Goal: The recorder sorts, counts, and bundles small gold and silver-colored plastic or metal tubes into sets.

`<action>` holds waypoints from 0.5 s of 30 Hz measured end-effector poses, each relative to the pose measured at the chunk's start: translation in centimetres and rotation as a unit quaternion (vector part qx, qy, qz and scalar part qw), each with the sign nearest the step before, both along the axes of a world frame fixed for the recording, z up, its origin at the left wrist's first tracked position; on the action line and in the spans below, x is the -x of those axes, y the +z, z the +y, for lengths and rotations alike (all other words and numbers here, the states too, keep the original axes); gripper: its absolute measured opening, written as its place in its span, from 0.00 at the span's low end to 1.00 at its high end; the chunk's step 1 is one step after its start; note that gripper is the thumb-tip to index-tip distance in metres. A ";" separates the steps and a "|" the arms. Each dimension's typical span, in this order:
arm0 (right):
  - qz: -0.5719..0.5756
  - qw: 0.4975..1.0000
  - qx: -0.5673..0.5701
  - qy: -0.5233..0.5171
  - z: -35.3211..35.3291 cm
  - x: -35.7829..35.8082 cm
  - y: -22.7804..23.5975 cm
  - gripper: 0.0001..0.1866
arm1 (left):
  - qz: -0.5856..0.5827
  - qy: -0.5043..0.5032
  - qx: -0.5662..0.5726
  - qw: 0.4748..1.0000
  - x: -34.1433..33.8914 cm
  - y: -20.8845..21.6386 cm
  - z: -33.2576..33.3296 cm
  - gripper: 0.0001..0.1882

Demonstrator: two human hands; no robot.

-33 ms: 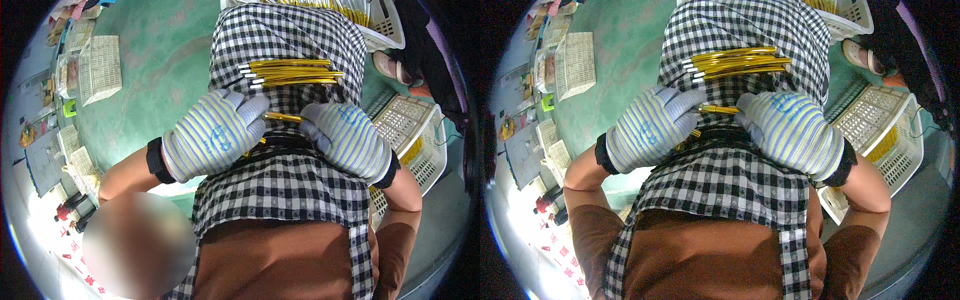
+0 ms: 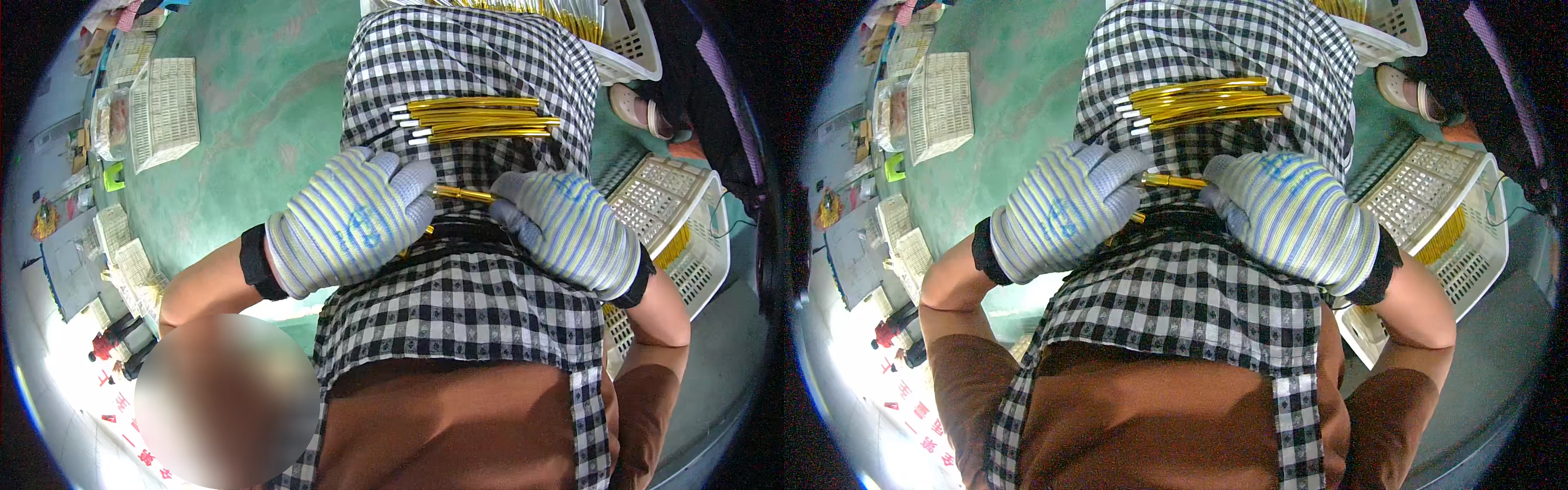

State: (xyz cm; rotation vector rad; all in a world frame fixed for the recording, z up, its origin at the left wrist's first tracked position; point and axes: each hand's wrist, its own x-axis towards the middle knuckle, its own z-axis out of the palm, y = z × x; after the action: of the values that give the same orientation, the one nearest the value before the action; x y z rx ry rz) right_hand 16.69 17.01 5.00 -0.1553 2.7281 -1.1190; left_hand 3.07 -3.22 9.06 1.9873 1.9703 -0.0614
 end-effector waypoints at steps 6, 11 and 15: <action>-0.003 0.974 0.226 -0.012 0.2 0.6 -1.9 0.12 | 0.025 -0.043 -0.079 0.996 0.2 0.6 1.3 0.10; -0.039 0.976 0.212 -0.031 -0.3 1.0 -1.1 0.11 | 0.021 -0.007 -0.007 1.000 1.0 1.5 2.4 0.16; 0.143 0.984 -0.095 0.042 3.2 -1.0 -2.9 0.12 | -0.019 0.136 0.056 0.989 5.0 -1.3 -1.3 0.21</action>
State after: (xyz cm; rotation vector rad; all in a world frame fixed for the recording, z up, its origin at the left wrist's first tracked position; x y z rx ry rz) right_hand 17.70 20.23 2.12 -0.4286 3.0269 -0.8665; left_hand -1.92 -4.56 7.78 1.6239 2.1446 -0.0659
